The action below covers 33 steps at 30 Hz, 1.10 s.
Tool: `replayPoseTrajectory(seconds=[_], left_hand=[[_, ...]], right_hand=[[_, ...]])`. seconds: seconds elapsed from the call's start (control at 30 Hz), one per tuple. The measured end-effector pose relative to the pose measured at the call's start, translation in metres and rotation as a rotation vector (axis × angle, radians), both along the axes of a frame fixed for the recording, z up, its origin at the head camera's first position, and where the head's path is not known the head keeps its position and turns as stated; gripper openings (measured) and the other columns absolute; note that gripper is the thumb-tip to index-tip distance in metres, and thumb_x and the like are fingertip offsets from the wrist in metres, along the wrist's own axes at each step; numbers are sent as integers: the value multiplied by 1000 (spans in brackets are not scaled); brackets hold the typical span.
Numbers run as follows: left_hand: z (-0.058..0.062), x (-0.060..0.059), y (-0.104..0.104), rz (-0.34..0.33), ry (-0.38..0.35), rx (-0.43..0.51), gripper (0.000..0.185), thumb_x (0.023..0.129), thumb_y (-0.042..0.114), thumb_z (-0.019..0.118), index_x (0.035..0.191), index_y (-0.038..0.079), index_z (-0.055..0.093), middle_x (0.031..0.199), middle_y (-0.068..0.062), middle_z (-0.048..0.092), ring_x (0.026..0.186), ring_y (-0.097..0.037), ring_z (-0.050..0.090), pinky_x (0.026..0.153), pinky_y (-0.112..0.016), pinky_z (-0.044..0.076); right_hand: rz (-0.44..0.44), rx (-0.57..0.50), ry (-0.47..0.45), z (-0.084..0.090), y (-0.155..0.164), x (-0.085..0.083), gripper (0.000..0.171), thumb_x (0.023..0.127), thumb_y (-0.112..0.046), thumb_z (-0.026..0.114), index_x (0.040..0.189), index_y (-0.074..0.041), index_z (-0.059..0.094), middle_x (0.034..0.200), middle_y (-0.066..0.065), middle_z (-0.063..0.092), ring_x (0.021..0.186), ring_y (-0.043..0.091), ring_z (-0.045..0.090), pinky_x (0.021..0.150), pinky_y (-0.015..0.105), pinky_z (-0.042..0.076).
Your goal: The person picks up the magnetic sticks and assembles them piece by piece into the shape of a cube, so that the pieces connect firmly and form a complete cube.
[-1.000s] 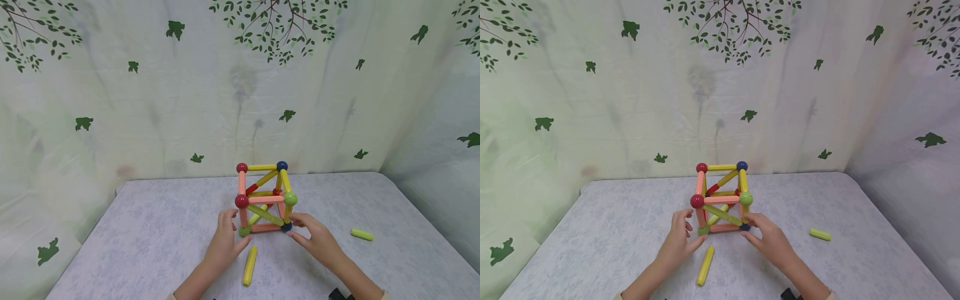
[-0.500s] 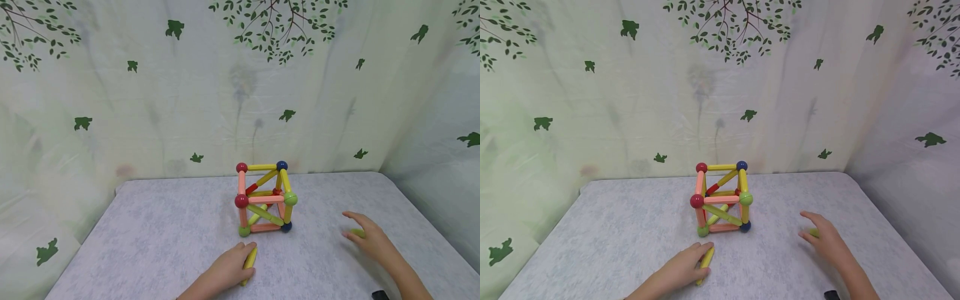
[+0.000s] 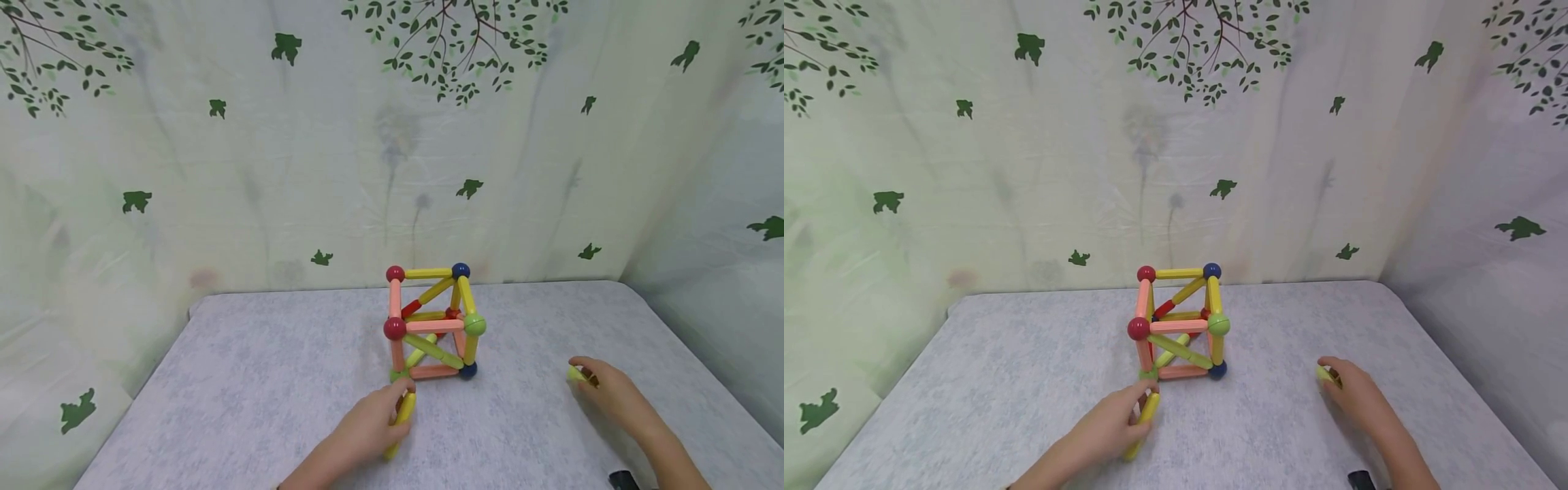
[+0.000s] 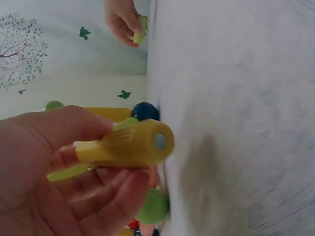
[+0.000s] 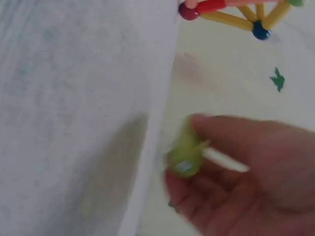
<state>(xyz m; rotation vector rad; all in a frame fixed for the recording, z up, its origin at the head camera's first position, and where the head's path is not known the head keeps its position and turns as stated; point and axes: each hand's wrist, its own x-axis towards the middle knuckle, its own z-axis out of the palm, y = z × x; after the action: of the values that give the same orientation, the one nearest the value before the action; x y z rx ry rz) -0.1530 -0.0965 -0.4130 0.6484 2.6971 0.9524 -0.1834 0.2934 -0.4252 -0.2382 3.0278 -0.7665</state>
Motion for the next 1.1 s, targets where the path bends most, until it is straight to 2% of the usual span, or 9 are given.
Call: replayPoseTrajectory(seconds=[0.1,0.23,0.33,0.43,0.63,0.8,0.87,0.97,1.1], left_hand=[[10,-1,-2,-7,33,102,38,82,15,64,116,18,47,87,8,53,61,-5,49,50,-21,44],[23,-1,-2,-12,91,234,46,83,14,65,122,18,42,96,4,54,70,-4,54,58,-19,47],[31,-2,-2,-17,190,317,50,83,11,65,126,13,40,97,1,54,74,-6,56,62,-20,48],[39,-3,-1,-14,268,395,49,83,9,65,126,9,42,96,1,55,77,-8,57,64,-21,49],[58,-8,4,16,349,530,50,82,6,65,126,9,41,101,0,56,87,-13,57,69,-25,50],[87,-7,13,79,381,630,49,83,0,62,126,4,39,101,-9,55,89,-20,57,74,-30,50],[98,-8,16,96,358,693,48,85,-2,59,127,3,38,102,-12,54,91,-22,56,75,-31,50],[108,-17,20,102,298,794,46,88,-1,55,129,4,35,107,-14,50,96,-24,55,78,-33,49],[114,-32,29,81,220,931,44,91,1,50,131,7,33,111,-15,46,101,-26,52,79,-38,48]], right_hand=[[27,-68,117,14,-19,0,35,85,-5,59,118,3,52,95,9,58,80,20,54,62,33,47],[77,-199,316,34,-48,-2,35,87,-9,59,120,-3,52,101,6,58,86,18,55,68,29,49],[118,-294,420,50,-71,-5,35,86,-9,60,120,-6,51,102,3,58,88,15,55,70,23,49],[158,-388,474,66,-91,-10,37,86,-6,59,122,-7,50,101,2,57,89,14,55,73,18,47],[236,-510,490,86,-124,-22,35,87,-7,58,121,-5,49,108,5,55,95,17,56,79,16,44],[275,-544,436,86,-143,-34,35,87,-10,59,119,-4,49,110,5,54,97,18,55,81,27,46],[282,-531,423,84,-147,-39,37,86,-11,60,120,-3,49,108,6,55,96,18,55,80,31,47],[274,-508,415,80,-151,-42,38,85,-10,62,120,-3,50,106,5,57,94,17,55,79,33,48],[264,-504,424,76,-152,-44,38,83,-9,64,119,-4,52,104,4,58,93,15,56,78,32,48]])
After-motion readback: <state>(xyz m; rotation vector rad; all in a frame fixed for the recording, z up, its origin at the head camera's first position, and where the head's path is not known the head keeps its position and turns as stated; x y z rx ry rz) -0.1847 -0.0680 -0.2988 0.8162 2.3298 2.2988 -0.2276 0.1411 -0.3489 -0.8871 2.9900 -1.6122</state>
